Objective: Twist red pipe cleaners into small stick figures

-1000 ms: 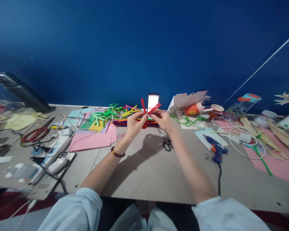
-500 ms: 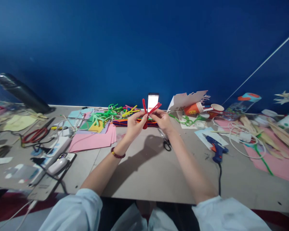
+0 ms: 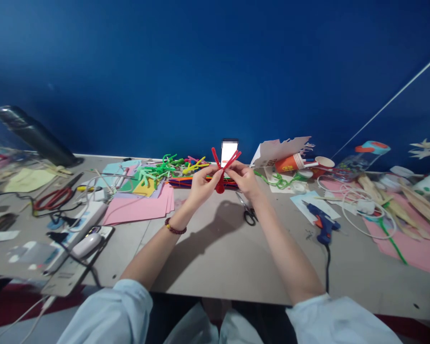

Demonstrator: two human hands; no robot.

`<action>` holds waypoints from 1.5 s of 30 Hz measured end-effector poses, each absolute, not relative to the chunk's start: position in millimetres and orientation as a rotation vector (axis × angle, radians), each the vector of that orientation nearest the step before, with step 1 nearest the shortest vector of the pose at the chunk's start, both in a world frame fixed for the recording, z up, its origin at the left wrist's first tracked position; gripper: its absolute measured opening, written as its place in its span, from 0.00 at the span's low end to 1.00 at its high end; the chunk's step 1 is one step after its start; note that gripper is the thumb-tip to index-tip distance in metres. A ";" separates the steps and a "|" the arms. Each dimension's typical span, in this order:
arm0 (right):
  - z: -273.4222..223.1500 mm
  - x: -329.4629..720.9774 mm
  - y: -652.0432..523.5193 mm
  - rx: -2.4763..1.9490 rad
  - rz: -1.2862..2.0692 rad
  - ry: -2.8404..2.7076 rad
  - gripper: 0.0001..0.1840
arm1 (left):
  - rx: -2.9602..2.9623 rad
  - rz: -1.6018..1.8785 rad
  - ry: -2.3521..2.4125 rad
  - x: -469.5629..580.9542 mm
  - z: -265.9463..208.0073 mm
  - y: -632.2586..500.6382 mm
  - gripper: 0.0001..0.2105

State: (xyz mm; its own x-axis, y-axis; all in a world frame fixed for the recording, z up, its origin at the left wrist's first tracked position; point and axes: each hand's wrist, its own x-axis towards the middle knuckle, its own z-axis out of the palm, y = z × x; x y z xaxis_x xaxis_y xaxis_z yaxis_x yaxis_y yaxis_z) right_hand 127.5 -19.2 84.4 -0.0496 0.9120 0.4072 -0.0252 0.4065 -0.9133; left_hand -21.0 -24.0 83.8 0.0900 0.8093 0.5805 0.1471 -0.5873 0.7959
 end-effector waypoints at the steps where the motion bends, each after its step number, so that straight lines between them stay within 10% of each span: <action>1: 85.7 127.9 -19.7 -0.857 0.929 -1.422 0.14 | 1.817 1.545 0.946 -20.9 83.8 -23.9 0.12; 45: 89.1 138.6 -19.6 -0.816 1.057 -1.508 0.11 | 1.357 1.406 0.813 -20.3 87.9 -26.7 0.10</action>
State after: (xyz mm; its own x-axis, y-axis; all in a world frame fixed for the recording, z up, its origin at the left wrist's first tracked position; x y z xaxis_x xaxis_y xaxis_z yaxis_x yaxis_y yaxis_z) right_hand 138.6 -19.6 89.1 -0.1942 0.9075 0.3724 -0.0403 0.3720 -0.9274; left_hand -20.3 -26.7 87.9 0.1059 0.9420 0.3185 -0.1941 -0.2945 0.9357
